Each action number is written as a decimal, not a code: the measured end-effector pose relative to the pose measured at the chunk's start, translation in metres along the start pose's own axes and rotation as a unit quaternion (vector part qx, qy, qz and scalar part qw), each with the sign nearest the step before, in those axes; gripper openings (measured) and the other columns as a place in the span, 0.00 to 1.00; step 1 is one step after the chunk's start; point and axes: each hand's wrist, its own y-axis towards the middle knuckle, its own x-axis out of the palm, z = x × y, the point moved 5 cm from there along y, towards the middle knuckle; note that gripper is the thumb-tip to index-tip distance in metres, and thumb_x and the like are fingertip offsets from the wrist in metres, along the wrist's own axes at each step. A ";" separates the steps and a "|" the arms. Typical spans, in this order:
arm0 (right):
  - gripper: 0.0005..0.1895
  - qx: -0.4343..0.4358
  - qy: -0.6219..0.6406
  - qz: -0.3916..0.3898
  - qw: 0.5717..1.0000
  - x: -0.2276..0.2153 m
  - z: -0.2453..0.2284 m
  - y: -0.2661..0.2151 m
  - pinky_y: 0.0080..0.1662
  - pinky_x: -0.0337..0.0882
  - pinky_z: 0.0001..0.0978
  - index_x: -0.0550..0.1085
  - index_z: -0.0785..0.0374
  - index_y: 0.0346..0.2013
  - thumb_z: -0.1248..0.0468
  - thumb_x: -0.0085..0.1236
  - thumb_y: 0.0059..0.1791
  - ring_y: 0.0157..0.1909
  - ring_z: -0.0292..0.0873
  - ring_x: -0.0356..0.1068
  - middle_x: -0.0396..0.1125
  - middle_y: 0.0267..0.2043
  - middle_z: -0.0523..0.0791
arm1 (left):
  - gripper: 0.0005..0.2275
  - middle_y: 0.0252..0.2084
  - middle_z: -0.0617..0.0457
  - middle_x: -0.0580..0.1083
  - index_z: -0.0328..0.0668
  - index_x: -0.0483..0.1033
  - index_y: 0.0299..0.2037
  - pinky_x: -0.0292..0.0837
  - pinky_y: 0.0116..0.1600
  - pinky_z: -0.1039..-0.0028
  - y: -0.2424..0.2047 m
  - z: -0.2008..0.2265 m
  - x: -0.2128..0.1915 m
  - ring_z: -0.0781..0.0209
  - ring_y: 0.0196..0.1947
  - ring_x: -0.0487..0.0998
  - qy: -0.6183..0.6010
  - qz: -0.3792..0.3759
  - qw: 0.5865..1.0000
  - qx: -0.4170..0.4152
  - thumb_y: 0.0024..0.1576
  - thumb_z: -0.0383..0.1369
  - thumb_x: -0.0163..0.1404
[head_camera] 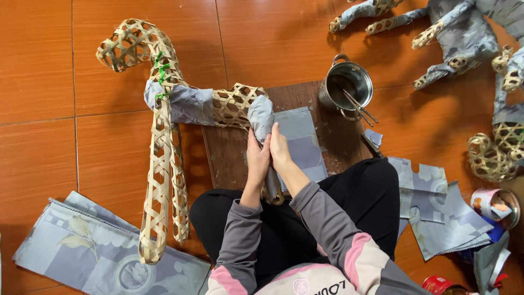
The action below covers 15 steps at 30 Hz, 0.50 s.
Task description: Applying glued paper strips to a bamboo giraffe frame to create a sculpture
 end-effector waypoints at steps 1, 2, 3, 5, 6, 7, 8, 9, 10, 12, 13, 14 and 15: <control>0.39 0.015 0.025 -0.002 1.000 0.000 0.002 -0.002 0.61 0.61 0.49 0.70 0.75 0.51 0.38 0.39 0.51 0.61 0.55 0.62 0.66 0.54 0.59 | 0.35 0.66 0.25 0.56 0.38 0.47 0.70 0.53 0.67 0.46 -0.002 0.005 -0.001 0.27 0.66 0.56 -0.009 0.002 1.000 -0.013 0.58 0.48 0.48; 0.39 0.017 0.026 -0.002 1.000 -0.002 0.001 -0.004 0.61 0.61 0.49 0.70 0.75 0.51 0.38 0.39 0.51 0.61 0.55 0.62 0.66 0.54 0.59 | 0.35 0.66 0.25 0.56 0.38 0.47 0.70 0.53 0.67 0.46 -0.001 0.006 -0.001 0.27 0.66 0.56 -0.007 0.000 1.000 -0.014 0.58 0.48 0.48; 0.41 0.031 0.050 -0.004 0.998 -0.002 0.002 -0.006 0.61 0.60 0.48 0.71 0.77 0.49 0.37 0.36 0.52 0.61 0.53 0.62 0.66 0.54 0.58 | 0.36 0.65 0.25 0.57 0.41 0.46 0.71 0.55 0.67 0.46 0.000 0.005 -0.002 0.28 0.65 0.57 -0.006 -0.005 1.000 -0.030 0.57 0.49 0.49; 0.43 0.050 0.075 -0.007 0.996 -0.006 -0.008 -0.022 0.61 0.60 0.47 0.72 0.78 0.48 0.36 0.32 0.53 0.60 0.52 0.63 0.67 0.53 0.58 | 0.38 0.65 0.24 0.58 0.44 0.45 0.71 0.56 0.67 0.47 0.003 -0.002 0.000 0.29 0.65 0.58 -0.001 -0.012 0.999 -0.052 0.56 0.49 0.51; 0.40 0.036 0.082 -0.026 0.996 -0.006 -0.022 -0.034 0.60 0.62 0.46 0.74 0.75 0.44 0.37 0.33 0.54 0.58 0.50 0.64 0.68 0.50 0.56 | 0.38 0.64 0.25 0.60 0.47 0.45 0.71 0.58 0.65 0.48 0.006 -0.008 0.001 0.30 0.64 0.60 0.003 -0.006 0.998 -0.056 0.54 0.47 0.53; 0.38 0.022 0.089 -0.045 0.995 -0.006 -0.036 -0.047 0.58 0.65 0.45 0.75 0.73 0.41 0.38 0.33 0.54 0.55 0.48 0.65 0.69 0.46 0.54 | 0.39 0.63 0.26 0.62 0.49 0.46 0.72 0.61 0.64 0.50 0.008 -0.014 0.001 0.32 0.63 0.62 0.006 -0.001 0.998 -0.061 0.52 0.45 0.56; 0.38 0.026 0.091 -0.045 0.995 -0.011 -0.033 -0.045 0.58 0.65 0.45 0.75 0.73 0.41 0.38 0.33 0.54 0.55 0.48 0.65 0.69 0.46 0.54 | 0.39 0.63 0.26 0.62 0.49 0.46 0.72 0.61 0.64 0.50 0.010 -0.015 0.001 0.32 0.63 0.62 0.009 -0.002 0.998 -0.063 0.52 0.45 0.56; 0.39 0.002 0.039 -0.074 0.996 -0.013 -0.032 -0.043 0.59 0.63 0.46 0.75 0.71 0.43 0.37 0.32 0.54 0.57 0.48 0.64 0.69 0.50 0.54 | 0.39 0.62 0.27 0.63 0.48 0.48 0.71 0.62 0.63 0.51 0.011 -0.014 0.000 0.33 0.63 0.64 -0.016 0.004 0.999 -0.049 0.52 0.44 0.57; 0.40 -0.022 -0.014 -0.104 0.994 -0.016 -0.030 -0.042 0.59 0.61 0.48 0.75 0.70 0.45 0.35 0.31 0.54 0.60 0.49 0.62 0.68 0.53 0.55 | 0.39 0.60 0.27 0.64 0.46 0.50 0.70 0.63 0.62 0.52 0.012 -0.014 0.000 0.35 0.62 0.65 -0.041 0.011 0.998 -0.036 0.51 0.43 0.58; 0.40 -0.017 -0.042 -0.127 0.991 -0.024 -0.027 -0.041 0.60 0.61 0.49 0.75 0.67 0.49 0.34 0.32 0.53 0.62 0.50 0.61 0.68 0.55 0.54 | 0.38 0.58 0.28 0.67 0.44 0.53 0.69 0.64 0.61 0.54 0.013 -0.015 0.002 0.37 0.61 0.67 -0.077 0.020 0.997 -0.019 0.51 0.42 0.60; 0.41 -0.016 -0.071 -0.149 0.986 -0.027 -0.025 -0.041 0.61 0.61 0.50 0.74 0.64 0.53 0.32 0.33 0.52 0.64 0.51 0.60 0.67 0.56 0.53 | 0.37 0.57 0.29 0.69 0.42 0.55 0.69 0.65 0.59 0.56 0.012 -0.015 0.002 0.39 0.60 0.69 -0.114 0.030 0.993 0.001 0.50 0.41 0.62; 0.41 -0.013 -0.070 -0.148 0.986 -0.034 -0.036 -0.053 0.61 0.61 0.50 0.74 0.64 0.53 0.32 0.33 0.52 0.64 0.51 0.60 0.67 0.56 0.53 | 0.37 0.57 0.29 0.69 0.42 0.55 0.69 0.65 0.59 0.56 0.014 -0.020 0.005 0.39 0.60 0.69 -0.113 0.028 0.993 -0.001 0.50 0.41 0.62; 0.43 -0.014 -0.119 -0.180 0.976 -0.037 -0.046 -0.065 0.62 0.59 0.50 0.72 0.63 0.55 0.30 0.31 0.51 0.64 0.52 0.60 0.66 0.58 0.53 | 0.37 0.56 0.30 0.69 0.40 0.56 0.68 0.65 0.59 0.57 0.016 -0.026 0.007 0.41 0.59 0.69 -0.138 0.026 0.990 -0.004 0.50 0.40 0.62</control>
